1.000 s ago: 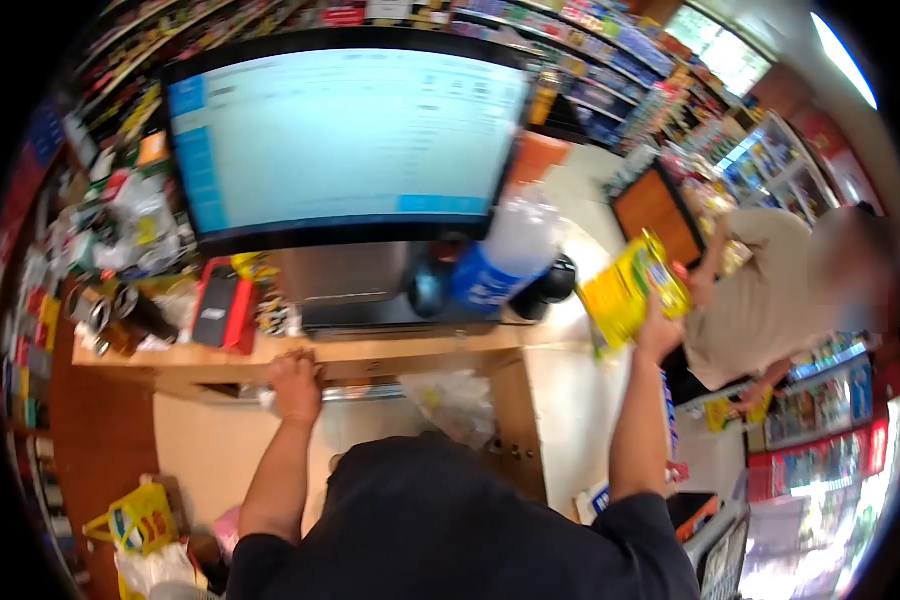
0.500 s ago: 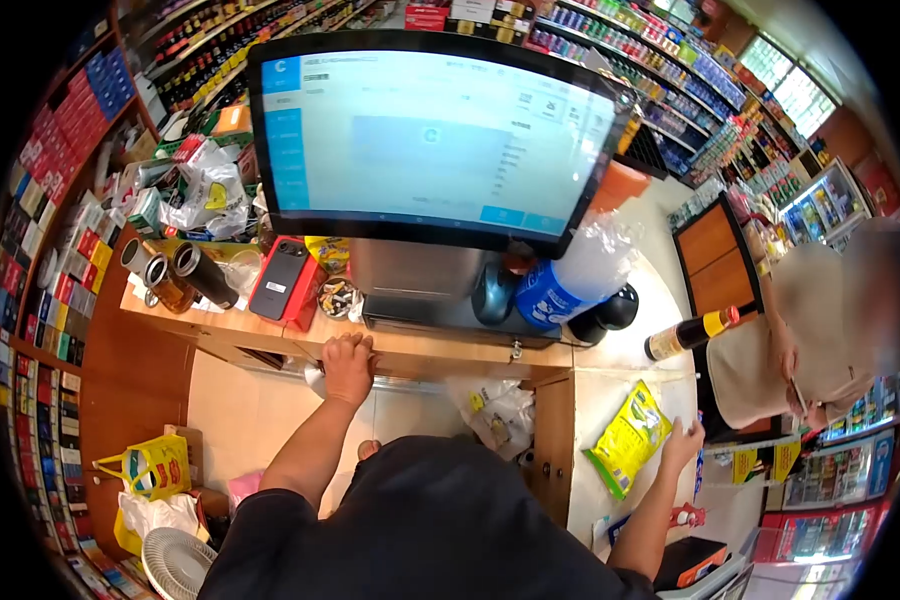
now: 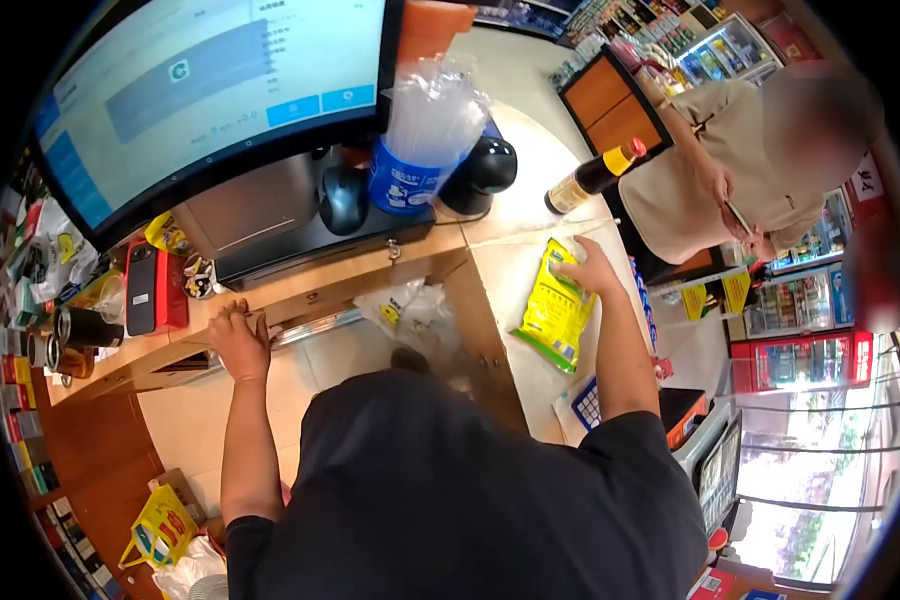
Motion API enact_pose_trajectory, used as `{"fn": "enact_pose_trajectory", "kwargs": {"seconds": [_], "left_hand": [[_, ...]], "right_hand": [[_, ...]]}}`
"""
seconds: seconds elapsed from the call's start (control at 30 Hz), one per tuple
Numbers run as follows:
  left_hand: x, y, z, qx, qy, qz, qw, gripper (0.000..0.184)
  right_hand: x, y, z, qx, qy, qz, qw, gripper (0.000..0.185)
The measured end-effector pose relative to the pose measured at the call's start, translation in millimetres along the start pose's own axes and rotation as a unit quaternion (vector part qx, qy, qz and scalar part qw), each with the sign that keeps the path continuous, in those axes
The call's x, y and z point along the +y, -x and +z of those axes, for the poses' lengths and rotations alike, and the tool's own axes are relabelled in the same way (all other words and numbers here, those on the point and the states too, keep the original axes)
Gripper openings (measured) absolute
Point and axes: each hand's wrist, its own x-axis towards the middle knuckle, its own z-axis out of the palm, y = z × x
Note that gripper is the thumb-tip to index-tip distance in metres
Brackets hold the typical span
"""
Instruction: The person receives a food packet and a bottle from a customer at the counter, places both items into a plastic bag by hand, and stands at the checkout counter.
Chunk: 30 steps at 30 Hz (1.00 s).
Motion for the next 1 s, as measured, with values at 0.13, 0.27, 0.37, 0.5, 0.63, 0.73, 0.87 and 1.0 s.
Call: {"fn": "enact_pose_trajectory", "kwargs": {"seconds": [0.13,0.27,0.37,0.5,0.63,0.73,0.87,1.0], "left_hand": [[3,0,1,0.007,-0.025,0.001,1.000,0.044],[1,1,3,0.001,-0.016,-0.005,1.000,0.043],[-2,1,9,0.003,-0.013,-0.002,1.000,0.042],[-5,0,6,-0.003,-0.015,0.003,1.000,0.043],[-9,2,9,-0.002,-0.010,0.005,1.000,0.046],[-11,3,11,0.001,-0.001,-0.001,1.000,0.046],[-9,3,9,0.000,0.007,-0.006,1.000,0.044],[-10,2,6,-0.010,0.014,-0.010,1.000,0.043]], "right_hand": [[-11,17,8,-0.044,0.117,0.010,0.992,0.095],[-30,35,3,-0.080,0.111,0.139,0.981,0.092],[-3,34,16,-0.047,0.030,0.176,0.983,0.082],[10,49,20,0.055,-0.236,0.190,0.952,0.062],[-21,59,-14,0.146,-0.573,0.216,0.777,0.041],[-53,60,-42,0.215,-0.597,0.152,0.758,0.036],[-90,59,-59,0.291,-0.591,0.039,0.752,0.032],[-139,52,-57,0.391,-0.542,-0.023,0.743,0.032]]}}
